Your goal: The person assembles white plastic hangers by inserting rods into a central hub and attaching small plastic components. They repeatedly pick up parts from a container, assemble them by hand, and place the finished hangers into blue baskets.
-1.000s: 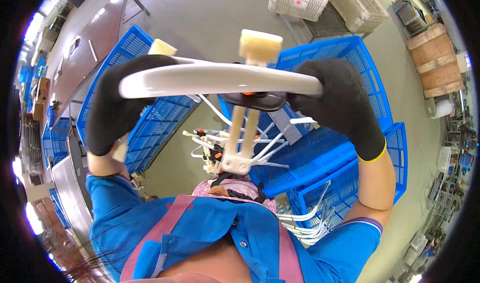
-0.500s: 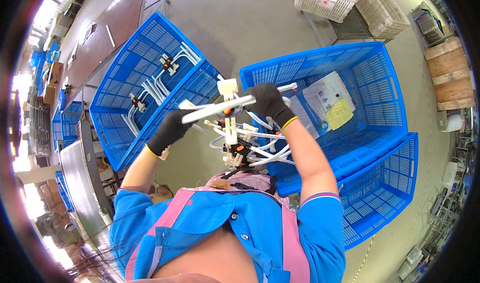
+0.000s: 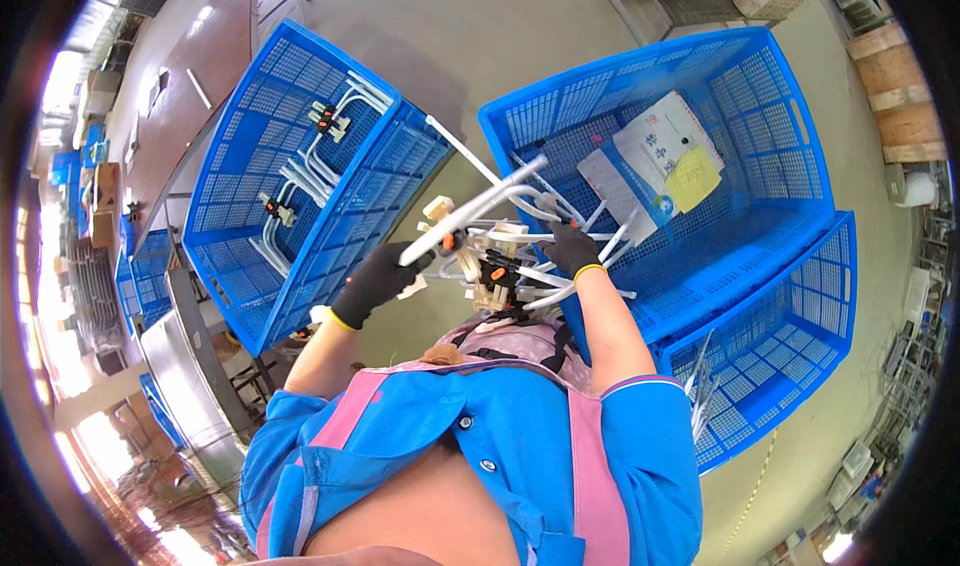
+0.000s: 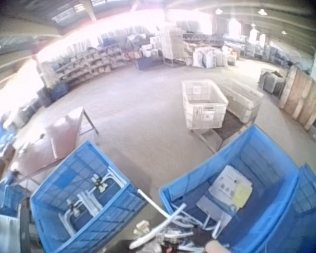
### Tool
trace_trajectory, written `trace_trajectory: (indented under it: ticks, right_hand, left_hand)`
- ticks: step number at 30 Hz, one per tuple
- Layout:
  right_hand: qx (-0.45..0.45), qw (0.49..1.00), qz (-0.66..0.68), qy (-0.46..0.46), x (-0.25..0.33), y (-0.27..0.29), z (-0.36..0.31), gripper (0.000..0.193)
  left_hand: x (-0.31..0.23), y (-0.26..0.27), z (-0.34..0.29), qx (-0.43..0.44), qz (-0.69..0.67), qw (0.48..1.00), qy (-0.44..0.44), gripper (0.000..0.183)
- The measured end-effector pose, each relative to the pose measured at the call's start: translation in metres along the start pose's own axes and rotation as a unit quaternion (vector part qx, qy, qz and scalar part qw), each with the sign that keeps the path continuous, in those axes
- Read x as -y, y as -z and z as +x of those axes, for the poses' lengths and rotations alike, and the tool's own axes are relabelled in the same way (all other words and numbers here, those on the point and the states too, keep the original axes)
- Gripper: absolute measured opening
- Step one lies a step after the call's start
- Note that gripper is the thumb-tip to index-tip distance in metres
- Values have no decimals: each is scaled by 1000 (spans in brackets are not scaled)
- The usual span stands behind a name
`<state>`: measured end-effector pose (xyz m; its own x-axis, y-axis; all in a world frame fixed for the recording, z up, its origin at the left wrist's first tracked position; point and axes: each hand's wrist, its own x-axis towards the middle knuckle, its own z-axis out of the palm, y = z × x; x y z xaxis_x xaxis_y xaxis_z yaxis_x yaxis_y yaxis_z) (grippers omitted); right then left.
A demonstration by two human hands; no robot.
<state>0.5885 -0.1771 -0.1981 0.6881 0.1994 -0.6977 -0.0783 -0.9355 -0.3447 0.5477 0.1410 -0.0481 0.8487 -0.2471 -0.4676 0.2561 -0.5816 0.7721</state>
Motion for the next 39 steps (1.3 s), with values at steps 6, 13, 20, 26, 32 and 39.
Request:
trace_trajectory:
  ticks: [6,13,20,26,32,39]
  right_hand:
    - [-87,992,88,5,-22,-39,-25,50]
    - [-317,925,191,88,-63,-84,-116,40]
    - [-424,825,302,-219,-128,-196,-236,25]
    - [-527,670,373,-367,-176,-317,-317,23]
    - [-468,520,411,-584,-248,-425,-357,46]
    - [-369,556,496,-556,-294,-449,-332,50]
  left_hand:
    - [-48,63,-26,-22,-7,996,88,26]
    - [-122,147,-115,-178,182,967,27,28]
    - [-209,122,-96,-250,89,962,-67,31]
    - [-245,70,-88,-329,76,886,-318,32]
    - [-251,29,-86,-229,178,886,-362,39]
    - [-259,-80,-124,-187,93,910,-358,39]
